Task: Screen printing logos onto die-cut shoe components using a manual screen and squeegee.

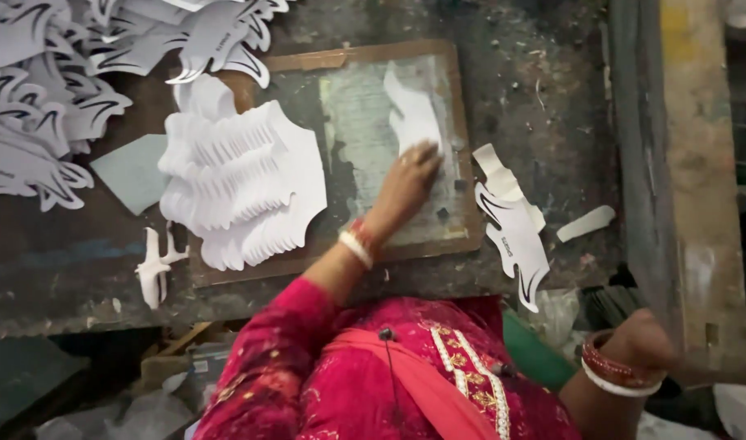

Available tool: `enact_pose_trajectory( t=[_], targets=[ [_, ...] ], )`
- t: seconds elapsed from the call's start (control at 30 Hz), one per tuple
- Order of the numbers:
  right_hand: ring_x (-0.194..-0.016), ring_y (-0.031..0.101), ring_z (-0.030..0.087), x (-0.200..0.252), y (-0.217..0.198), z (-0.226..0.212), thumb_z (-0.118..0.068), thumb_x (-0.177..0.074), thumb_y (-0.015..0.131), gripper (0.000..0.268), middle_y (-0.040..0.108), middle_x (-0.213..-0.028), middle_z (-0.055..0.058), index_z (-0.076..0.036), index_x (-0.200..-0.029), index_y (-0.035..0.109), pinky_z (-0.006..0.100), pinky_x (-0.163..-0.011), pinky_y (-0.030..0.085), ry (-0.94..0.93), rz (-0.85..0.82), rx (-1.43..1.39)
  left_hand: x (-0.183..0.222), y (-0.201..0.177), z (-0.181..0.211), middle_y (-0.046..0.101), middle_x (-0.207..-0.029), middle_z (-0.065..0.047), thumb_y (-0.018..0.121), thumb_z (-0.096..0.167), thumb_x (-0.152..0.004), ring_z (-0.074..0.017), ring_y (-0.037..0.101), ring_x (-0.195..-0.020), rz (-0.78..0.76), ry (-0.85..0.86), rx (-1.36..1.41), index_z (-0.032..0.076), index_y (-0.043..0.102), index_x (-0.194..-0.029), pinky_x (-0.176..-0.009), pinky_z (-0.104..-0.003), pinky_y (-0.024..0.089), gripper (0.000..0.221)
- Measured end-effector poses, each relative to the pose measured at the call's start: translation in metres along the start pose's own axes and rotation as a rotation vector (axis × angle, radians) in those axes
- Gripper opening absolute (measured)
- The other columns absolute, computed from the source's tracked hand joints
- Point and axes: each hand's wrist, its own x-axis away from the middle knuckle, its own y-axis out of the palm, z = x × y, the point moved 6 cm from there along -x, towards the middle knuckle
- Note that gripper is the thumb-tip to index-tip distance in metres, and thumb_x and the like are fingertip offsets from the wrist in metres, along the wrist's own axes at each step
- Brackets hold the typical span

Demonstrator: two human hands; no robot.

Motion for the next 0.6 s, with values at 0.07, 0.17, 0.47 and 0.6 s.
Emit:
enact_pose_trajectory(
  t=[0.07, 0.17, 0.47, 0.6],
  targets=[
    [-0.119, 0.073, 0.045, 0.011, 0.002, 0.009, -0.004, -0.113, 0.077, 0.067, 0.052, -0.147, 0.028, 0.008, -0.155, 0.026, 0.049, -0.099, 0.065, -0.008, -0.007, -0.02, -0.012, 0.017, -0.01, 0.058, -0.145, -0.017, 0.062, 0.01, -0.095, -0.0354, 0.049, -0.141, 0.008, 0.016, -0.018, 0.004, 0.067, -0.128, -0.12, -0.046, 0.039, 0.034],
    [-0.124, 0.066, 0.046, -0.039, -0.008, -0.007, -0.003, -0.108, 0.077, 0.065, 0.049, -0.145, 0.029, 0.007, -0.153, 0.031, 0.051, -0.103, 0.059, 0.081, -0.028, -0.074, -0.002, 0.039, -0.011, 0.056, -0.148, -0.012, 0.062, 0.012, -0.097, -0.0313, 0.046, -0.146, -0.044, 0.065, -0.101, 0.007, 0.066, -0.13, -0.125, -0.048, 0.033, 0.034],
    [-0.13, 0.06, 0.047, -0.055, -0.01, -0.019, -0.003, -0.112, 0.063, 0.047, 0.043, -0.147, 0.031, 0.01, -0.148, 0.035, 0.056, -0.108, 0.056, 0.211, -0.04, -0.132, 0.041, 0.034, 0.014, 0.055, -0.151, 0.002, 0.064, 0.018, -0.089, -0.0212, 0.04, -0.148, -0.193, 0.063, -0.168, 0.022, 0.067, -0.135, -0.123, -0.056, 0.018, 0.046],
    [-0.121, 0.064, 0.045, -0.105, -0.024, -0.042, 0.001, -0.115, 0.057, 0.031, 0.05, -0.139, 0.03, 0.011, -0.142, 0.044, 0.052, -0.102, 0.057, 0.208, -0.079, 0.037, 0.045, 0.041, 0.012, 0.055, -0.152, 0.003, 0.065, 0.02, -0.09, -0.0214, 0.039, -0.149, -0.209, 0.072, -0.182, 0.025, 0.068, -0.133, -0.124, -0.055, 0.017, 0.044]
  ],
)
